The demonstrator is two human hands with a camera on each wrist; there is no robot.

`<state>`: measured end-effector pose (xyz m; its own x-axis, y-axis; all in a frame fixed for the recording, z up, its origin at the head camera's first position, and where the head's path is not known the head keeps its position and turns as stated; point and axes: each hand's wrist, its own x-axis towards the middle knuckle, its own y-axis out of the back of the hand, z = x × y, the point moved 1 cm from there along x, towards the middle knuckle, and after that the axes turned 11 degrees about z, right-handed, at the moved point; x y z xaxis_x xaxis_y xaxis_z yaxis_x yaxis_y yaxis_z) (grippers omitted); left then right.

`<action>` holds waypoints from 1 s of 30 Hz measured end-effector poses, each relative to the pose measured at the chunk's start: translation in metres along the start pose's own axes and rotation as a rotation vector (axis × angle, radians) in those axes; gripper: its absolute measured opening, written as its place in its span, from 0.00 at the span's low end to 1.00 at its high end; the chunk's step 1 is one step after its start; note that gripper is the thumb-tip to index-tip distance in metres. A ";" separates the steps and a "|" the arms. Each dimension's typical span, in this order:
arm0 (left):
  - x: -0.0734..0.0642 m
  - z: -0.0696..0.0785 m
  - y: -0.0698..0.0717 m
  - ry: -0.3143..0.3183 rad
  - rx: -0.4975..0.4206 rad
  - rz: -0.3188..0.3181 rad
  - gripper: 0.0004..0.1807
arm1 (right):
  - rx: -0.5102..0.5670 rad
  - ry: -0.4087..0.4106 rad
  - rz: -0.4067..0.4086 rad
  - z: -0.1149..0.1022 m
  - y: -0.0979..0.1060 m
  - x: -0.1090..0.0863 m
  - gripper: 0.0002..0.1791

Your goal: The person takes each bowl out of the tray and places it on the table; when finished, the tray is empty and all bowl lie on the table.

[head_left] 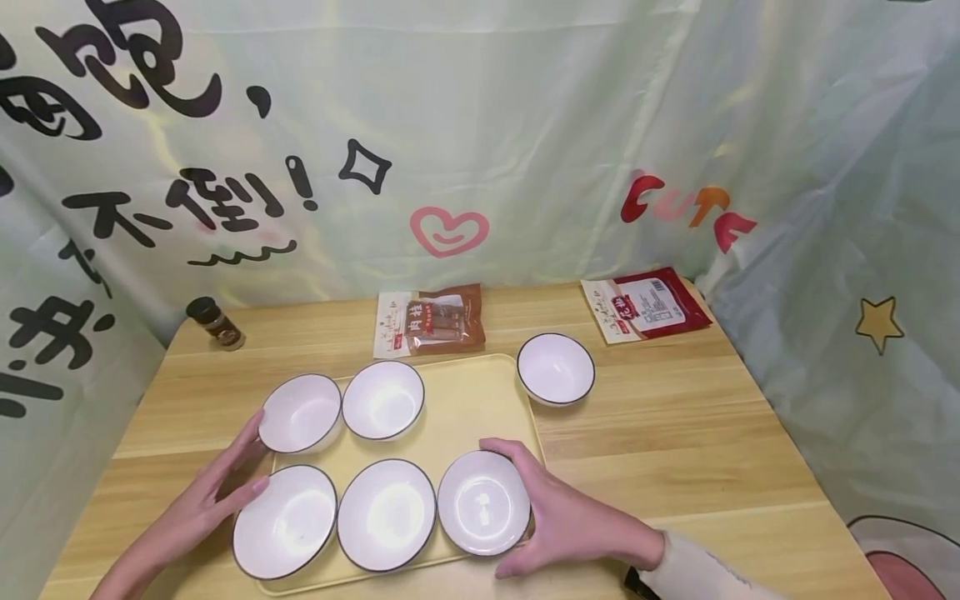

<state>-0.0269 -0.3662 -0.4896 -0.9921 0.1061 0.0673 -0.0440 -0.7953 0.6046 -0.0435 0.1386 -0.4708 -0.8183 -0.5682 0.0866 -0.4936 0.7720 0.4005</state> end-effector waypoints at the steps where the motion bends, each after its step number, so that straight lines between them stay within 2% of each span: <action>1: 0.000 0.000 0.000 -0.002 -0.001 0.000 0.49 | -0.002 -0.010 -0.005 0.001 -0.001 0.000 0.72; 8: 0.001 0.000 0.001 -0.033 -0.009 0.008 0.50 | -0.008 -0.078 0.031 0.003 -0.004 0.003 0.73; 15: -0.002 -0.001 -0.002 -0.052 -0.022 0.019 0.49 | -0.003 -0.111 0.019 0.005 -0.006 0.002 0.73; 23: -0.003 -0.003 -0.005 -0.013 -0.003 0.017 0.49 | -0.023 -0.083 0.045 0.006 -0.008 0.001 0.71; 30: -0.001 -0.001 0.000 -0.021 0.005 0.018 0.50 | -0.066 -0.042 0.112 0.004 -0.006 0.004 0.70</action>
<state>-0.0261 -0.3665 -0.4901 -0.9900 0.1046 0.0946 -0.0259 -0.7943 0.6069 -0.0448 0.1330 -0.4765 -0.8794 -0.4663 0.0961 -0.3796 0.8086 0.4496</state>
